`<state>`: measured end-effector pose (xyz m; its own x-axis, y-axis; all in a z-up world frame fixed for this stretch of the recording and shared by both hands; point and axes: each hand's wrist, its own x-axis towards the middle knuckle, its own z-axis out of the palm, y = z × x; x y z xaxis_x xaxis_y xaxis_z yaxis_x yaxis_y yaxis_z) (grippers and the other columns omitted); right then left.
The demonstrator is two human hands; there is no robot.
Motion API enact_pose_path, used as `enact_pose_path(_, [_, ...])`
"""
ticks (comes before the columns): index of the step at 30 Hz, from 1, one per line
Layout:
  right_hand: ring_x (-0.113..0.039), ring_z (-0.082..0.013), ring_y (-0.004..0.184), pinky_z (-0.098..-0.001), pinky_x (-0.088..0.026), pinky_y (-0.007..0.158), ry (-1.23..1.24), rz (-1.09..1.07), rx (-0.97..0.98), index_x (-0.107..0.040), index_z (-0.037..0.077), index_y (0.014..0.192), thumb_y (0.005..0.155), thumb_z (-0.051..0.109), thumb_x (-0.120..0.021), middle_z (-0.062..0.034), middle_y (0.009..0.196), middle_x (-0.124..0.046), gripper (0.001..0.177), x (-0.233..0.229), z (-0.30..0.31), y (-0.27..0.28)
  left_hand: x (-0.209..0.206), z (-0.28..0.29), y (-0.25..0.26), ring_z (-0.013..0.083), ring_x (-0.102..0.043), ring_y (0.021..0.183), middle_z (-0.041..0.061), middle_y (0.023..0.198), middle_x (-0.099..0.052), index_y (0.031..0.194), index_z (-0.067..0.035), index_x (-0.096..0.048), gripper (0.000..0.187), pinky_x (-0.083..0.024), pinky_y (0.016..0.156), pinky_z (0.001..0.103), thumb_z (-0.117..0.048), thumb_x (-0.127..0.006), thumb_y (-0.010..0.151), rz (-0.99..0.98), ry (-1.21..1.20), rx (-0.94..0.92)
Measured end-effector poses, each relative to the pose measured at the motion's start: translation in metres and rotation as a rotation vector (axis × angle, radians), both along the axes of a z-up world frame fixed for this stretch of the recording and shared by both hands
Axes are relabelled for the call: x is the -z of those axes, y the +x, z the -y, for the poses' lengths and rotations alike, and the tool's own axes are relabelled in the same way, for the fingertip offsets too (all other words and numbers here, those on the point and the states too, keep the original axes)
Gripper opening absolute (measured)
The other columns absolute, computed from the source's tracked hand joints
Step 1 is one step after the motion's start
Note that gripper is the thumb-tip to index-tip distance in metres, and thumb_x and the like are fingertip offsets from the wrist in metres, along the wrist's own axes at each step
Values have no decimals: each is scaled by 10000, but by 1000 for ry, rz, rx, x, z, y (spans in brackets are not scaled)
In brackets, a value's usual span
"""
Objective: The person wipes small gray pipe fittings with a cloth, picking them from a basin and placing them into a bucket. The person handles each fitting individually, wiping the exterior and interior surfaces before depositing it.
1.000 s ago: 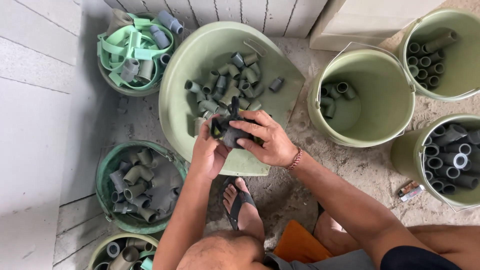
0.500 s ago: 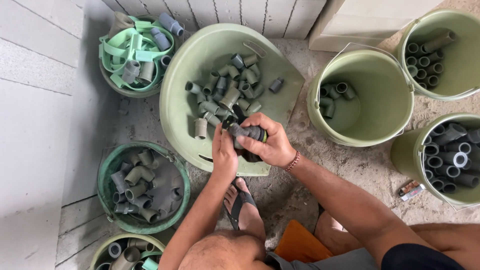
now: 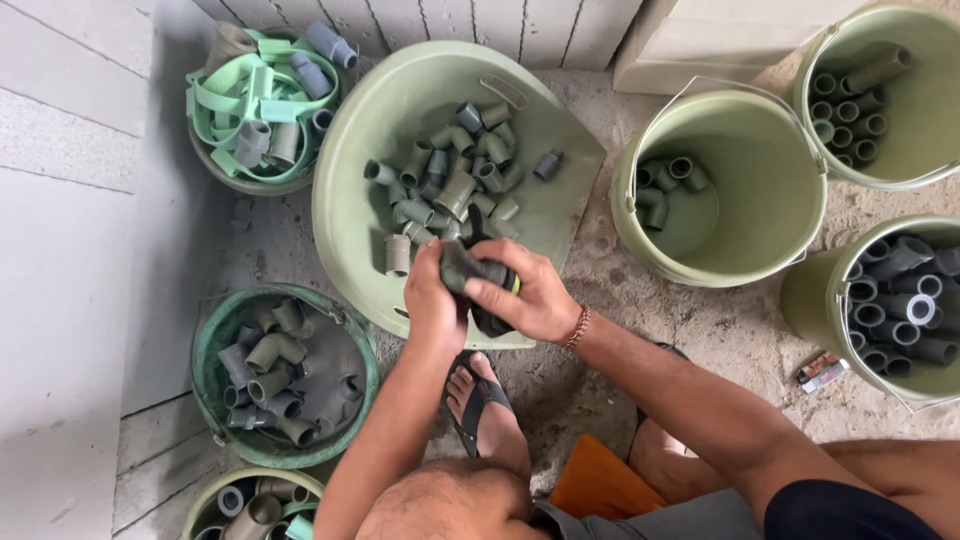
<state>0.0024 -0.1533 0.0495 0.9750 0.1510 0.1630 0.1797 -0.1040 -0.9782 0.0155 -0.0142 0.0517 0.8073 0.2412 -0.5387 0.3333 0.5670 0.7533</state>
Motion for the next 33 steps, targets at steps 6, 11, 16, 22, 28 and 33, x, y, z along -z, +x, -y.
enact_pose_path(6, [-610,-195,762,-414,-550,700,105,-121,49,-692,75,1142,1056,242,-549,-171,852,-673,236,16,-4,5,57,-14,-19,200,-564,832,135,882,-498,1066,19,-571,301,-485,865,313,-139,-329,1152,573,789,234])
enact_pose_path(11, [-529,-371,1224,-546,-423,1029,231,-945,109,-609,16,1360,953,489,-609,-271,1333,-580,624,1,-7,18,53,-24,-16,294,-670,921,96,1038,-627,1216,-39,-633,267,-556,849,378,-176,-485,1040,889,1175,331])
enact_pose_path(16, [-613,-139,750,-250,-510,646,412,-740,392,-721,78,1069,965,257,-724,-82,800,-647,207,-7,-8,10,45,-32,-12,234,-588,881,135,1013,-590,1214,41,-540,254,-531,826,399,-124,-410,1070,900,996,130])
enact_pose_path(22, [-597,-191,1072,-361,-440,998,279,-189,-12,-734,62,1118,777,148,-930,-114,1137,-679,403,11,-5,6,19,-24,-4,97,-496,738,46,829,-528,1066,-45,-545,283,-526,722,254,-248,-356,1120,563,299,-37])
enact_pose_path(28, [-675,-214,957,-350,-502,879,9,-226,134,-730,67,985,842,307,-897,-83,1035,-671,325,40,-8,-4,30,-25,-1,161,-489,739,119,898,-591,1037,-19,-539,278,-494,797,341,-166,-329,1143,767,829,23])
enact_pose_path(33, [-598,-105,690,-242,-519,595,321,-542,123,-668,74,1023,873,132,-856,-14,780,-616,247,57,2,-6,75,-31,-11,136,-511,745,73,818,-571,1103,19,-565,259,-501,795,327,-157,-377,1130,814,788,159])
